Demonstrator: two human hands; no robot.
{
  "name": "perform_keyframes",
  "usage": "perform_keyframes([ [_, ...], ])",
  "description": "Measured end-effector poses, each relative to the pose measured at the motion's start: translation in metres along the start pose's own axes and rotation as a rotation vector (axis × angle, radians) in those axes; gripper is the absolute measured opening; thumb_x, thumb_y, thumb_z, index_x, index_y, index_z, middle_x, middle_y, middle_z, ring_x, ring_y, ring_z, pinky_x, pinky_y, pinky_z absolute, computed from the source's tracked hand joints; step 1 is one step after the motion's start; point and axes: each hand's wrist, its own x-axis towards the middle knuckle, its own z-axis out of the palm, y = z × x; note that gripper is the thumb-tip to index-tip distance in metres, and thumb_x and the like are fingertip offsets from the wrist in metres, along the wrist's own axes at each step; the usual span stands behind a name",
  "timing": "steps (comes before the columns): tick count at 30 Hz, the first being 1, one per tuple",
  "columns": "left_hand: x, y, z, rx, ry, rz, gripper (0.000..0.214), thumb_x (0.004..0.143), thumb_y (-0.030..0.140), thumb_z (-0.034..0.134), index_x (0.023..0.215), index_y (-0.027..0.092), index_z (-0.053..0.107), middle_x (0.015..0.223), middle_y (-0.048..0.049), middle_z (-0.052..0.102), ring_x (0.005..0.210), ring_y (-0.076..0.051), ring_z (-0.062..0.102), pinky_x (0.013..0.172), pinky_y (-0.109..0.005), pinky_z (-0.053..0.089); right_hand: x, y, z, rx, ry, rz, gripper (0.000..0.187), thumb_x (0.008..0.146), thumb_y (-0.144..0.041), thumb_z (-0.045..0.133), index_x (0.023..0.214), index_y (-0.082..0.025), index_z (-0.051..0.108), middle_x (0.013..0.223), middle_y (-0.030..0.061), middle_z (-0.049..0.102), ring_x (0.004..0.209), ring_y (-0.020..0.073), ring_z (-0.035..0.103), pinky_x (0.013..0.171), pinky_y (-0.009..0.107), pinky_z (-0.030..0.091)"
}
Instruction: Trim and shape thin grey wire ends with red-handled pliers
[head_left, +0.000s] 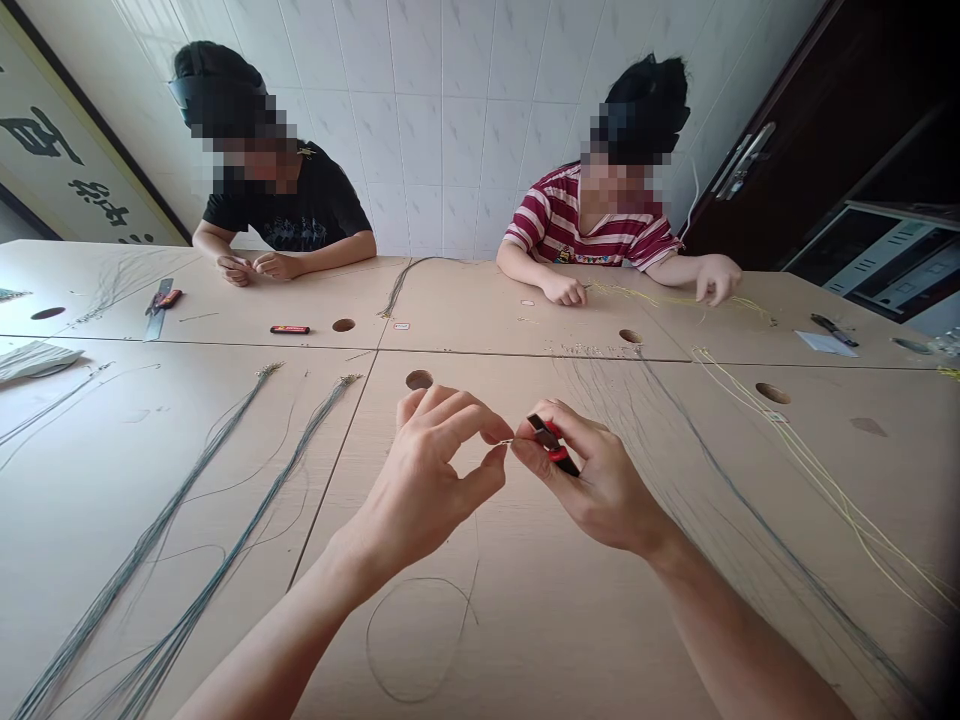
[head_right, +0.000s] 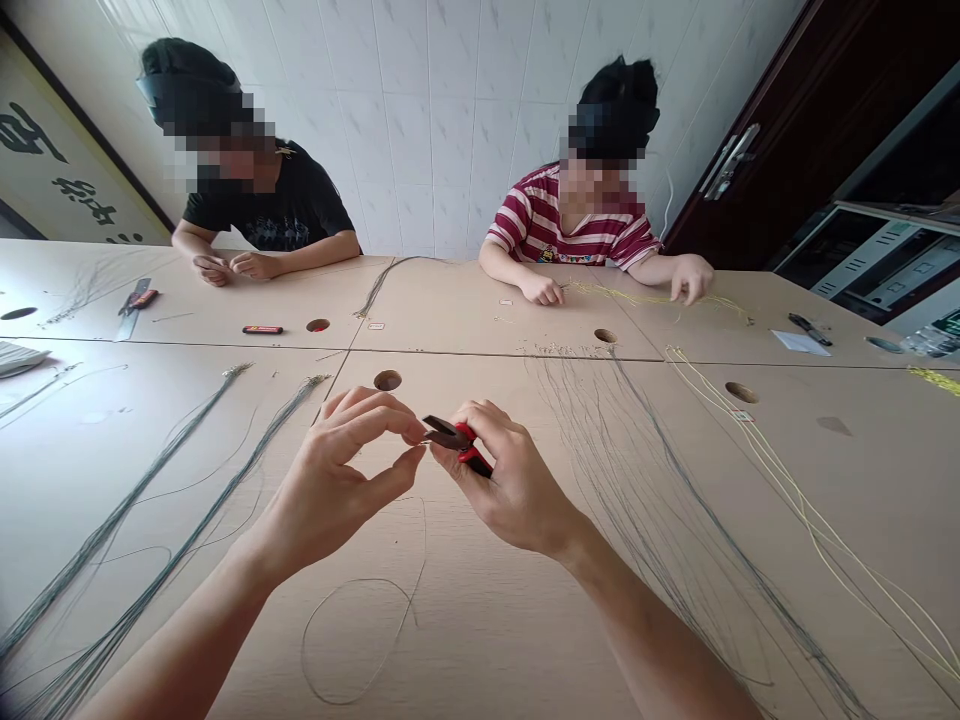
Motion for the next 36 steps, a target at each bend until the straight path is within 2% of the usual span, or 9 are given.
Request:
perform_keyframes([
  [9,-0.0003,-0.0017,0.0018,0.081,0.028,0.072,0.012,0.086,0.011,0.055,0.082,0.022,0.057,0.078,0.0041,0.066,0.082,-0.015,0.054,0.093,-0.038,0.032,-0.0003,-0.0009,-0.0007,0.027,-0.023,0.026,0.019,0.095,-0.026,0.051,0.077,-0.022,0.045,0.072,-0.0025,0.045,0.064,0.0104,0.043,0.056,0.025,0.035],
  [28,0.0011,-0.0015,0.0013,0.152,0.045,0.118,0.013,0.087,0.014,0.054,0.080,0.022,0.061,0.078,0.0026,0.069,0.083,-0.016,0.058,0.095,-0.040,0.030,-0.0001,0.0001,-0.0039,0.087,-0.072,0.103,0.024,0.096,-0.032,0.051,0.075,-0.021,0.043,0.069,-0.0032,0.041,0.062,0.0104,0.039,0.055,0.025,0.033],
  [32,0.0015,-0.0018,0.0006,0.123,0.020,0.104,0.014,0.088,0.014,0.053,0.078,0.021,0.059,0.076,0.0025,0.068,0.082,-0.016,0.057,0.096,-0.041,0.030,-0.0005,0.0008,-0.0028,0.038,-0.063,0.068,0.020,0.096,-0.030,0.051,0.078,-0.021,0.046,0.071,-0.0026,0.045,0.064,0.0111,0.042,0.058,0.025,0.037],
  [36,0.0014,-0.0020,-0.0004,0.045,-0.009,0.044,0.013,0.087,0.014,0.054,0.076,0.021,0.057,0.074,0.0029,0.065,0.080,-0.016,0.055,0.096,-0.040,0.033,-0.0009,0.0018,-0.0008,-0.103,-0.018,-0.036,0.015,0.093,-0.022,0.053,0.079,-0.022,0.047,0.073,-0.0019,0.048,0.070,0.0132,0.045,0.065,0.027,0.039],
])
